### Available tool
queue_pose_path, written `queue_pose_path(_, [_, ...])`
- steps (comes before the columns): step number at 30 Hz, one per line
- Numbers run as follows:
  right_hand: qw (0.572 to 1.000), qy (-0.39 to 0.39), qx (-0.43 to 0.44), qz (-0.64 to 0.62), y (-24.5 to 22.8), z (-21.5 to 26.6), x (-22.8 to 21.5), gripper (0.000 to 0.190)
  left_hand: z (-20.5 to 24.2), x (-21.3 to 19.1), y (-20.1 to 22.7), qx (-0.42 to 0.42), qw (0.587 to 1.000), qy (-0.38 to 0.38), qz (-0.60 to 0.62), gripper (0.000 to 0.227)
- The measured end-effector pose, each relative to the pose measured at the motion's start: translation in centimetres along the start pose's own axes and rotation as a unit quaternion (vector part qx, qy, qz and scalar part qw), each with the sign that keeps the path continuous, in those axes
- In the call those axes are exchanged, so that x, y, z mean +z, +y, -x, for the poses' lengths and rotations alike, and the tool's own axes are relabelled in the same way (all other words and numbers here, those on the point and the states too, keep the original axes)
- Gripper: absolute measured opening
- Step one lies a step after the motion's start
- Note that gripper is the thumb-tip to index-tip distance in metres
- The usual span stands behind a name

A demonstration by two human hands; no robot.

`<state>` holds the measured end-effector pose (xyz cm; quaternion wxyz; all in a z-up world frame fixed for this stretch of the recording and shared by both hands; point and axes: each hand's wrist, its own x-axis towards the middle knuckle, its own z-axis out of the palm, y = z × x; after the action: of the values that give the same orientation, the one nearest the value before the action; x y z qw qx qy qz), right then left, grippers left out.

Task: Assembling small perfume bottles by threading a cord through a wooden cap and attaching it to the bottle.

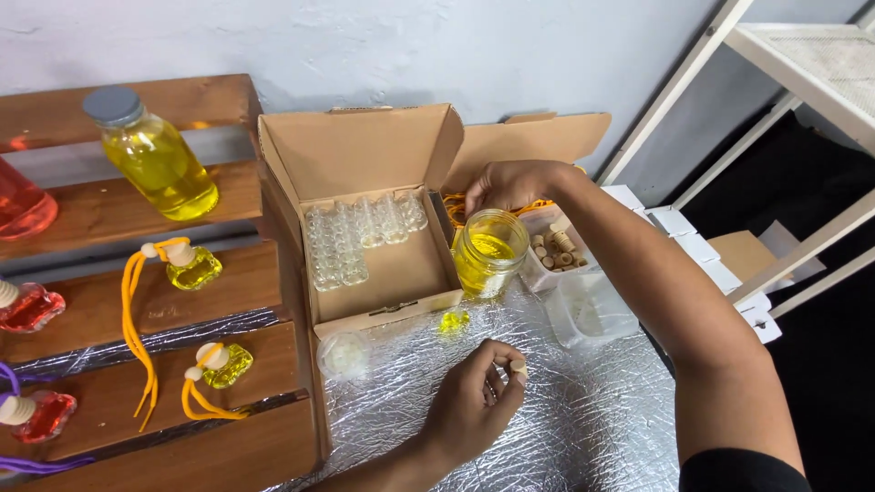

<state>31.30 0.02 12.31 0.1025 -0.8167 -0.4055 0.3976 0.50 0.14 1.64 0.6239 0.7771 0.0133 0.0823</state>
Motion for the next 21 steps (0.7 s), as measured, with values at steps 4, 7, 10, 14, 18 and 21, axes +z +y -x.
queue_pose_path(4, [0.998,0.011,0.008,0.054,0.5,-0.2,-0.2,0.012,-0.1,-0.1,-0.1,0.005,1.0,-0.008,0.007,0.021])
queue_pose_path(7, [0.994,0.014,0.011,0.112,2.4,-1.2,-0.2,0.014,0.0,0.2,-0.3,0.005,1.0,-0.005,-0.002,0.023])
queue_pose_path(10, [0.992,0.063,0.029,0.11,3.4,-1.1,-0.4,0.033,-0.1,0.3,-0.5,0.032,0.999,-0.003,0.004,0.02])
queue_pose_path(14, [0.969,0.222,-0.105,0.028,4.2,1.6,-0.6,0.02,-0.2,0.2,-0.3,0.015,1.0,-0.01,-0.011,0.024])
queue_pose_path(18, [0.933,0.325,-0.125,-0.094,4.1,5.3,1.1,0.008,-0.1,0.4,-0.4,0.021,0.999,-0.018,-0.019,0.027])
queue_pose_path(21, [0.92,0.335,-0.148,-0.137,3.1,9.7,3.3,0.007,-0.2,0.6,-0.7,0.053,0.999,-0.005,-0.008,0.02])
